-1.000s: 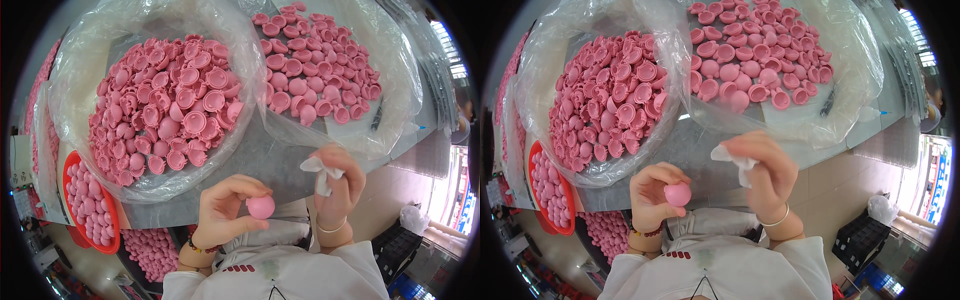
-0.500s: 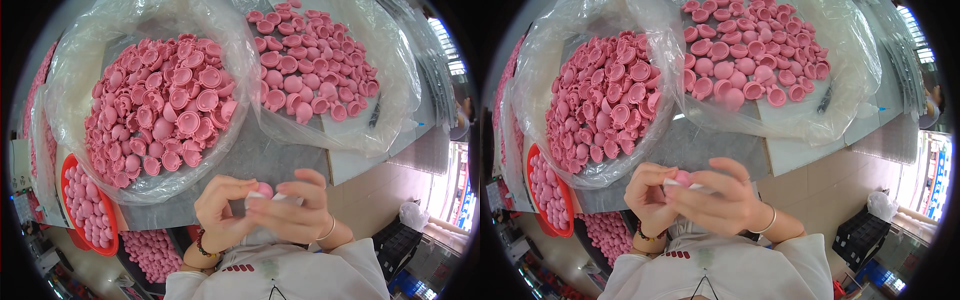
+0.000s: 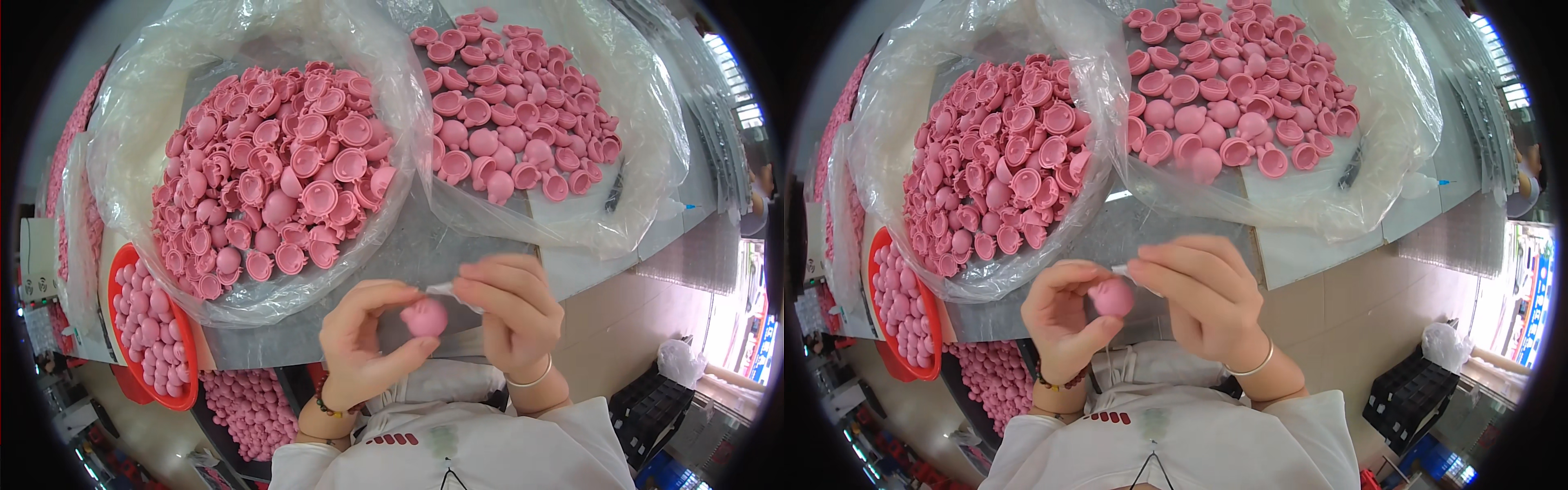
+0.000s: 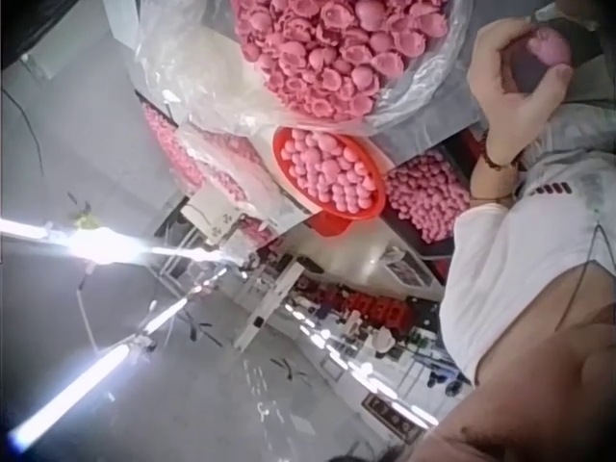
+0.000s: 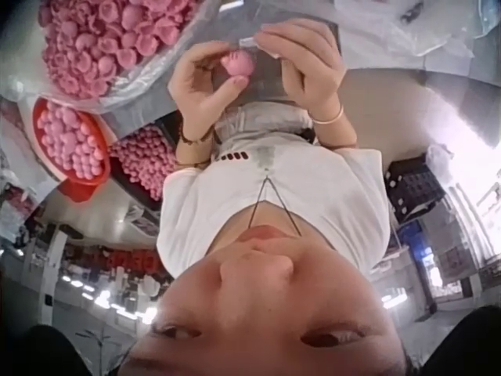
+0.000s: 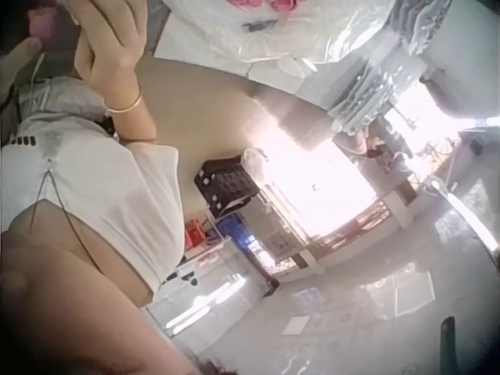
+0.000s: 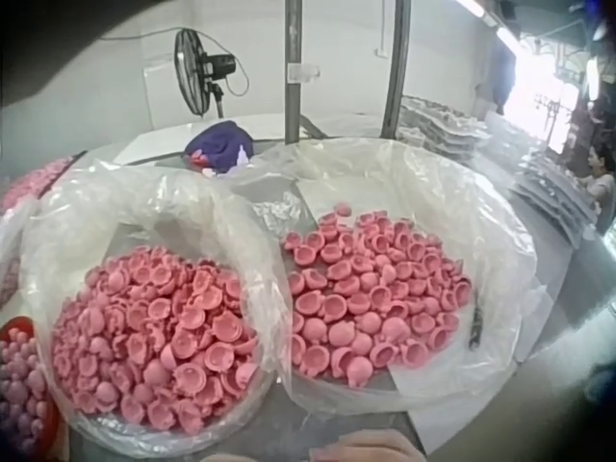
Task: Applying glue to small pink plastic components and assembling them at a factory workbench.
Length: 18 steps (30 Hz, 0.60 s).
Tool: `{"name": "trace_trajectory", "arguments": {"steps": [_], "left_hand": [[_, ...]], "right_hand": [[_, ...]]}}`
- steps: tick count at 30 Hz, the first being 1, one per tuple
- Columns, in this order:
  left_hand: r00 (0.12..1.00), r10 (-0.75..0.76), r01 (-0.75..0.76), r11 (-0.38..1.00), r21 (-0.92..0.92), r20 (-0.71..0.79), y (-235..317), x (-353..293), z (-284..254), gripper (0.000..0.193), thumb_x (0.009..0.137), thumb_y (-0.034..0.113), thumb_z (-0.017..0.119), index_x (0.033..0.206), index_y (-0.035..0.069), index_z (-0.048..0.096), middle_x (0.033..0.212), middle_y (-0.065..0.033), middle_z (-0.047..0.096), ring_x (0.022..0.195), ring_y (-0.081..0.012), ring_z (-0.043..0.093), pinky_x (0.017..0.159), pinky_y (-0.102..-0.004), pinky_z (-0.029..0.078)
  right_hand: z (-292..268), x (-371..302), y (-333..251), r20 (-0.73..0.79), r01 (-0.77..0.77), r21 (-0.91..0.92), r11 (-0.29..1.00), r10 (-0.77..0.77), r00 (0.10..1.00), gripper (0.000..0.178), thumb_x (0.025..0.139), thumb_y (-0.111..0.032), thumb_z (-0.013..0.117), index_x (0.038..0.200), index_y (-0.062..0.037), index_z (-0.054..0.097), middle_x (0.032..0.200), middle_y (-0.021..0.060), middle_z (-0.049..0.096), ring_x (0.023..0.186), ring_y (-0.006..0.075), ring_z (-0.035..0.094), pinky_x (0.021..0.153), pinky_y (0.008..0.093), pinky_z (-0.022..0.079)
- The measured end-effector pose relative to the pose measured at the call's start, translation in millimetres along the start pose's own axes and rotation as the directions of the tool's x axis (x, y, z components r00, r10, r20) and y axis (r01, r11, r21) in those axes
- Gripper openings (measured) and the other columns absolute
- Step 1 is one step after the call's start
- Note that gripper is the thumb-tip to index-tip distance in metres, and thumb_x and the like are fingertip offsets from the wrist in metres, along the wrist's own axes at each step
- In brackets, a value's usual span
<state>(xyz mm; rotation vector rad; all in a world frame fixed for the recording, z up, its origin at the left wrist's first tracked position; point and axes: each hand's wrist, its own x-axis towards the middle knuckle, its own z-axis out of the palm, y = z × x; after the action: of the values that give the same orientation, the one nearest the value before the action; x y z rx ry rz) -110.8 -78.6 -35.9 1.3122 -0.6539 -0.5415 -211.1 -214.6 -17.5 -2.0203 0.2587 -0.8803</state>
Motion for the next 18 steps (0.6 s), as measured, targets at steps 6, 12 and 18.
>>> {"name": "trace_trajectory", "arguments": {"steps": [6,12,18], "left_hand": [[0.709,0.569,0.037,0.561,0.827,-0.417,35,-18,-104,0.036,0.071,0.012,0.064,0.103,-0.001,0.053,0.099,-0.0127,0.054,0.090,-0.0241,0.054,0.078,-0.0342,0.043],[0.774,0.504,0.488,-0.088,0.868,-0.384,58,-17,-162,0.037,0.079,0.013,0.055,0.113,-0.001,0.050,0.113,-0.0160,0.052,0.109,-0.0291,0.045,0.093,-0.0359,0.033],[0.966,0.257,-0.049,0.035,0.998,0.039,48,17,-74,0.031,0.077,0.009,0.057,0.107,0.010,0.056,0.118,-0.0115,0.048,0.114,-0.0296,0.040,0.093,-0.0408,0.032]], "right_hand": [[-4,-1,12,0.114,0.224,-0.414,0.882,-0.194,0.974,0.028,0.061,0.004,0.054,0.087,-0.0024,0.063,0.095,0.0116,0.058,0.086,0.0307,0.052,0.072,0.0365,0.043],[-55,-19,28,-0.436,0.032,-0.442,0.896,-0.246,0.865,0.016,0.075,-0.001,0.050,0.088,0.0044,0.055,0.092,0.0122,0.056,0.081,0.0218,0.051,0.074,0.0312,0.042],[-122,-7,67,-0.855,-0.295,-0.410,0.863,-0.251,0.455,0.032,0.079,-0.007,0.051,0.108,0.0035,0.046,0.108,0.0118,0.048,0.092,0.0184,0.045,0.083,0.0288,0.036]]}}
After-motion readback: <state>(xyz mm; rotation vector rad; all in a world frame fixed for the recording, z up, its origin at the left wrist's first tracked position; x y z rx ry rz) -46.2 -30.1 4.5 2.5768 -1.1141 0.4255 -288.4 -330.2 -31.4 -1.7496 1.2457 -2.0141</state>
